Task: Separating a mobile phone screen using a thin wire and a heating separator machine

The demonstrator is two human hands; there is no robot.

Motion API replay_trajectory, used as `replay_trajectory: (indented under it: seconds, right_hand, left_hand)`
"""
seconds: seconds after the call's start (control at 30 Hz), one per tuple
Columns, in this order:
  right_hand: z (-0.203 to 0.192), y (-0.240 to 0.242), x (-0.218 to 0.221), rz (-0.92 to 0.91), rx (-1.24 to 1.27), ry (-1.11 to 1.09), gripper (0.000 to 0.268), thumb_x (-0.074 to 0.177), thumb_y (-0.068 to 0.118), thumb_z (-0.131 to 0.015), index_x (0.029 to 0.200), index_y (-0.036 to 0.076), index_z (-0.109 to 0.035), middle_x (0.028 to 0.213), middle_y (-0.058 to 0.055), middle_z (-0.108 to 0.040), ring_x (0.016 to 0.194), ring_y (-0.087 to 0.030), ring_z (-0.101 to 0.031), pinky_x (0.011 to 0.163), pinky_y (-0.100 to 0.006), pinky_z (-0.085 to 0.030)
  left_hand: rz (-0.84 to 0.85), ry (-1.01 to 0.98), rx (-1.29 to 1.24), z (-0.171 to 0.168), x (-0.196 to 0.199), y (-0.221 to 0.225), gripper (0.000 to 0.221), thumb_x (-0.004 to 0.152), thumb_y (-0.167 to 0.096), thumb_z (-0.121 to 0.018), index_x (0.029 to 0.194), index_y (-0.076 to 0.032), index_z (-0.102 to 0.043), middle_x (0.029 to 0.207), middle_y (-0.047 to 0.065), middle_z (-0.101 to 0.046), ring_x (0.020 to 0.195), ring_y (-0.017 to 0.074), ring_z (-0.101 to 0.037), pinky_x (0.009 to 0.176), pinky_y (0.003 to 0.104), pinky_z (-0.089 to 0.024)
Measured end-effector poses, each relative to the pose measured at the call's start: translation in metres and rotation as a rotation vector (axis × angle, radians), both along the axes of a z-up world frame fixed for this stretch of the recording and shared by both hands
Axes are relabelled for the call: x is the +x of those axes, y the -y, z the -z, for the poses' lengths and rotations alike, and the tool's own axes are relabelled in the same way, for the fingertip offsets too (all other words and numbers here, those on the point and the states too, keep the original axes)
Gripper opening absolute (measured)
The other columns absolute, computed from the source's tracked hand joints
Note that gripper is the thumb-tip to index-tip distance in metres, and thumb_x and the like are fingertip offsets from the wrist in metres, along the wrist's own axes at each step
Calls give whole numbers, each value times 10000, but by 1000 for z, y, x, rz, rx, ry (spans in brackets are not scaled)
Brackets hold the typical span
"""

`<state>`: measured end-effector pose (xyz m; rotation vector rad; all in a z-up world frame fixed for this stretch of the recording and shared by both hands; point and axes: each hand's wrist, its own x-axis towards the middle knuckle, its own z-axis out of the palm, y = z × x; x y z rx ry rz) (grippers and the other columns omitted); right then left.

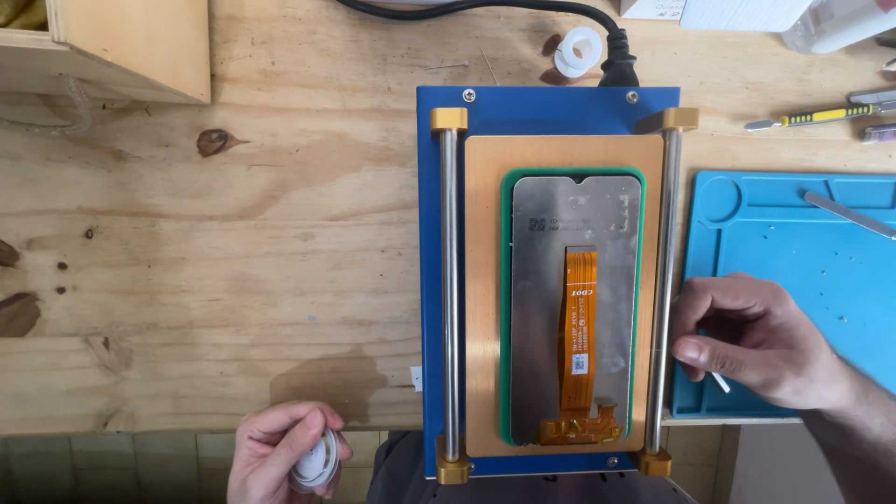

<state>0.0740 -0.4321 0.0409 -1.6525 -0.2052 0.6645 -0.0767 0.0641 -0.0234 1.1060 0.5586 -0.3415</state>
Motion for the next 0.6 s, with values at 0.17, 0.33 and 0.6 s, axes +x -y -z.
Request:
replay_trajectory:
  seconds: [0.17,0.33,0.6]
  right_hand:
    - [-5,-7,8,-25,-1,8,253,945,257,-793,763,92,-730,587,-11,-684,461,-87,-612,414,-225,-468]
    - [-12,-17,17,-82,-4,60,273,952,292,-770,749,112,-734,550,17,-696,431,-86,-595,399,-242,-456]
    - [-6,-18,19,-93,71,62,263,966,287,-751,761,123,-734,530,29,-705,405,-80,-624,385,-229,-481]
  left_hand:
    - [-38,-2,6,-1,-6,-4,301,1002,-121,-709,899,154,-774,593,300,-771,254,289,-558,211,333,-425]
    - [-62,-65,55,5,-19,-14,311,1007,-137,-704,901,148,-770,602,307,-786,258,308,-568,216,355,-441]
    - [-148,471,-285,16,-12,-11,412,1172,-155,-705,1530,31,-623,904,284,-745,544,275,-593,392,348,-520]
